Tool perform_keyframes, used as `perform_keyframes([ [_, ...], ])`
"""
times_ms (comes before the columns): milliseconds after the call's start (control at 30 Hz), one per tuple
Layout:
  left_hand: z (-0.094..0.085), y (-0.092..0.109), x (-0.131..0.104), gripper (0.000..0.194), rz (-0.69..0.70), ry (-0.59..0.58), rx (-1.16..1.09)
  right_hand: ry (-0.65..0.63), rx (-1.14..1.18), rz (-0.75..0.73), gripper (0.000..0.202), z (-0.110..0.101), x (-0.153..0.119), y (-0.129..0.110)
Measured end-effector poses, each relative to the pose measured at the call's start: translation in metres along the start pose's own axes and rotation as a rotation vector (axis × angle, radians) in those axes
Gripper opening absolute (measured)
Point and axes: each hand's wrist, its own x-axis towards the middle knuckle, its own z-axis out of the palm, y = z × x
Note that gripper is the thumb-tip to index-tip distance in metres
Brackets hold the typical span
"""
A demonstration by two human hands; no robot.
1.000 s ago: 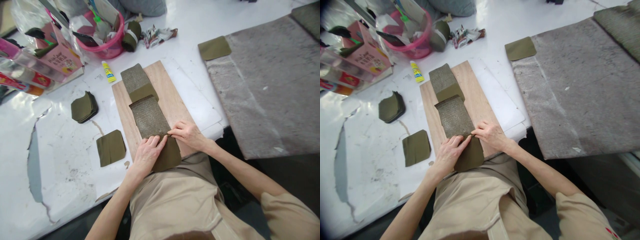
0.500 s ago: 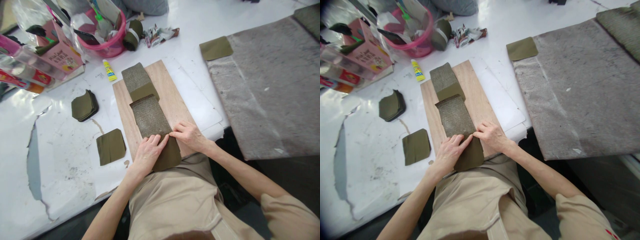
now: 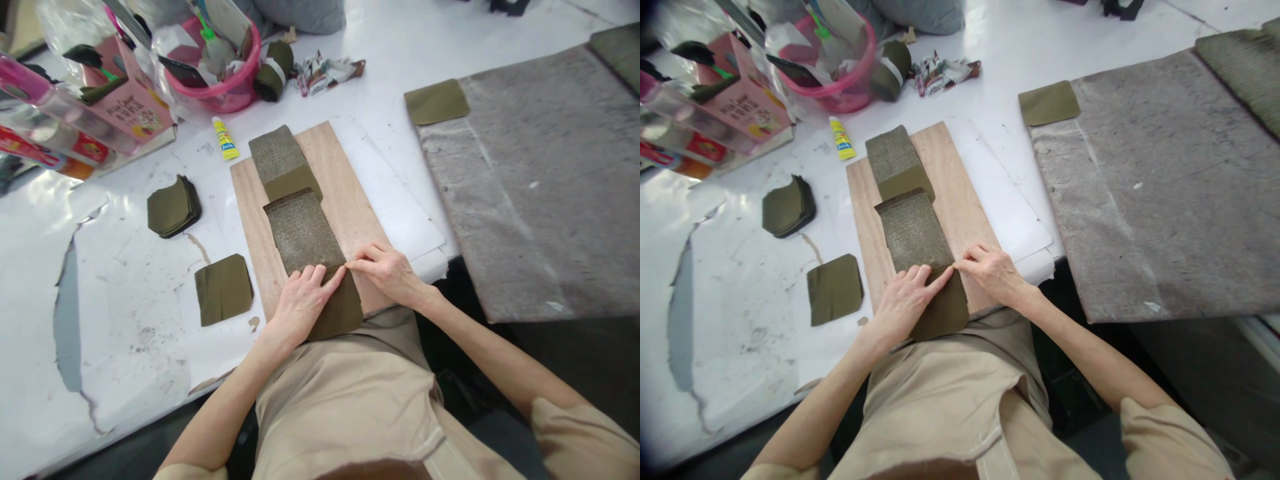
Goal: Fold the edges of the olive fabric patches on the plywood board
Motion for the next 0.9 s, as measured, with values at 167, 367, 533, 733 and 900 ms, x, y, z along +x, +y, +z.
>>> perform_keyframes([
  [167,0.006,-0.001,-0.006,0.054,-0.035,0.013,-0.041,-0.001,-0.046,-0.019,0.029,0.002,0.001,-0.005],
  [367,0.029,0.0,-0.034,0.047,-0.167,0.135,-0.124,-0.02,-0.135,-0.053,0.029,0.001,-0.001,-0.007],
  [533,0.049,-0.004,-0.057,0.034,-0.317,0.3,-0.212,-0.041,-0.096,-0.009,0.028,-0.001,-0.004,-0.006],
  [733,0.055,-0.011,-0.073,0.014,-0.424,0.465,-0.463,0.046,0.097,0.159,0.022,-0.006,0.002,-0.012],
  [900,0.052,-0.01,-0.074,0.011,-0.481,0.499,-0.524,-0.055,0.064,0.127,0.013,-0.006,0.018,-0.031],
])
